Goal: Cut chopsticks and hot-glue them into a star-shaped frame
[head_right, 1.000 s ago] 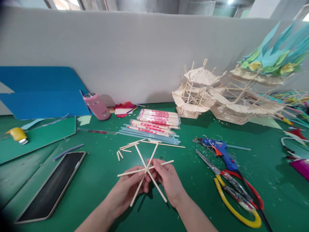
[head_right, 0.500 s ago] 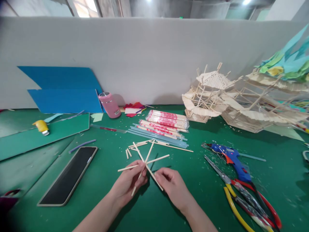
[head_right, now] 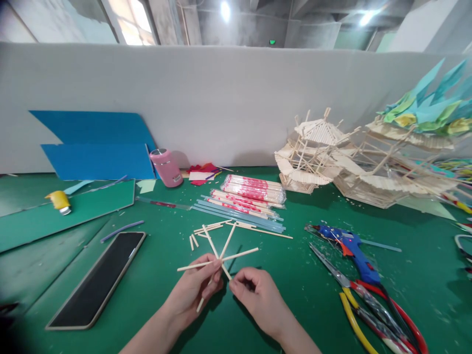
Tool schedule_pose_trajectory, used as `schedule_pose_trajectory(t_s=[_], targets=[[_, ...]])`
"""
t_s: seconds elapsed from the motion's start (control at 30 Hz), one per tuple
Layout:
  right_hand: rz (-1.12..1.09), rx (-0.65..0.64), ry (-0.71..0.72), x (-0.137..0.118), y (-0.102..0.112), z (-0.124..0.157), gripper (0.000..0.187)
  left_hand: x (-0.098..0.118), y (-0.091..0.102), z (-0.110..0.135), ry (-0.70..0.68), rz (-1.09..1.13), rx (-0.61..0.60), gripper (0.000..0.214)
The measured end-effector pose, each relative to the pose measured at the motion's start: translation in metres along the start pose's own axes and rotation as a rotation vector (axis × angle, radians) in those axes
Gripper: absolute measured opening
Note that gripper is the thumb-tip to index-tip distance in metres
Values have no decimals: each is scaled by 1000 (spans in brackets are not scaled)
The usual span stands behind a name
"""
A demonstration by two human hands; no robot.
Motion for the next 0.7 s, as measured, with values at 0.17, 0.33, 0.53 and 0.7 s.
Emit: schedule_pose_trajectory(t_s=[0.17, 0.33, 0.53, 0.7], targets=[[1, -2, -7, 0, -1, 0, 26, -1, 1, 0, -1, -2, 0, 19], [3, 7, -8, 0, 1, 0, 27, -2, 2, -1, 2, -1, 2, 19], [-4, 17, -23, 1, 1, -1, 26, -2, 1, 0, -3, 7, 12, 20], [-74, 2, -21, -2, -1, -1, 28, 0, 2, 0, -23, 32, 7, 21]])
Point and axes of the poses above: each hand's wrist, its own z-axis away from the middle knuckle, its own y-axis out of the back of the hand, x = y × z, the point moved 9 cm from there along -z, towards the middle knuckle, and after that the axes turned 4 degrees about -x, right-handed, at the moved point
